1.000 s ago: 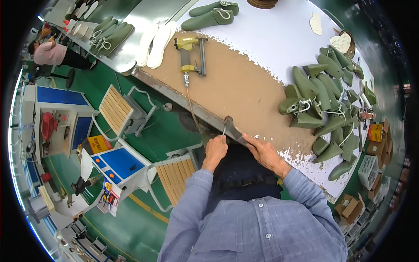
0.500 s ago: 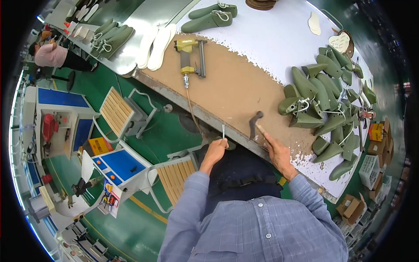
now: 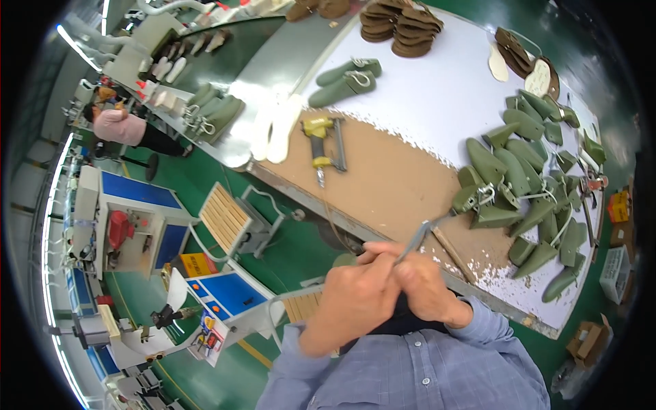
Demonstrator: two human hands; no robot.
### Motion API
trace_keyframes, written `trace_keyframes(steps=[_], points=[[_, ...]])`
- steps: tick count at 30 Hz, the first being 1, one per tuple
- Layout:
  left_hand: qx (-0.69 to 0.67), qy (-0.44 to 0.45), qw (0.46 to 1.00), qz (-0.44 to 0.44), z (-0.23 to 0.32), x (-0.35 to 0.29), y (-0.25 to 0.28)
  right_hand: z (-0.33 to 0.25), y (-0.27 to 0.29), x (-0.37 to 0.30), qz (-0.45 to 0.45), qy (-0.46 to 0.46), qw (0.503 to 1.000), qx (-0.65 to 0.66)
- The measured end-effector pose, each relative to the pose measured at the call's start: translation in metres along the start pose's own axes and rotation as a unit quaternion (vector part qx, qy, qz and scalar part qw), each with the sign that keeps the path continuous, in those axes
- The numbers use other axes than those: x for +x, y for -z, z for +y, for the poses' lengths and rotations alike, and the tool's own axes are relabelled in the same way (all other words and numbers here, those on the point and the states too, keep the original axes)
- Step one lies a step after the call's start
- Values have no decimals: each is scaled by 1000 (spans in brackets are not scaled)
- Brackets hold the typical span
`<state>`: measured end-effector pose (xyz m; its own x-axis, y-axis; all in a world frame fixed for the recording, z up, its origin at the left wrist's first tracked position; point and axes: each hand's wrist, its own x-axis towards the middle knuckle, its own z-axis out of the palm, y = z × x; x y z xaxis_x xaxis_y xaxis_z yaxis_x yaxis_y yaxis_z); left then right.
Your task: The recorder is assembling green footwear uppers onto lasts, using a hammer to secure components.
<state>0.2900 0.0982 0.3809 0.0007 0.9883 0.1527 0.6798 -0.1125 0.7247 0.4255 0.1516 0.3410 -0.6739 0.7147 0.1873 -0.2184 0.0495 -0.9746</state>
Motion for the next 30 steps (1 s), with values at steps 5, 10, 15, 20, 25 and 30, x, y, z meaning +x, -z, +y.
trace_keyframes(steps=[5,10,15,20,25,30], points=[[-1,-181,977,116,18,39,-6,-38,19,19,75,107,990,-48],[-43,-122,991,28,-31,62,-36,-9,38,44,321,84,933,-139],[29,-33,996,-82,-156,76,-111,55,40,71,416,-34,905,86],[10,-82,981,-174,-205,93,-169,45,6,105,344,-61,912,213],[-96,-110,989,-32,-220,116,-160,20,-9,118,349,-27,920,176],[-173,-187,961,-108,-219,145,-140,-12,-2,96,409,101,899,117]])
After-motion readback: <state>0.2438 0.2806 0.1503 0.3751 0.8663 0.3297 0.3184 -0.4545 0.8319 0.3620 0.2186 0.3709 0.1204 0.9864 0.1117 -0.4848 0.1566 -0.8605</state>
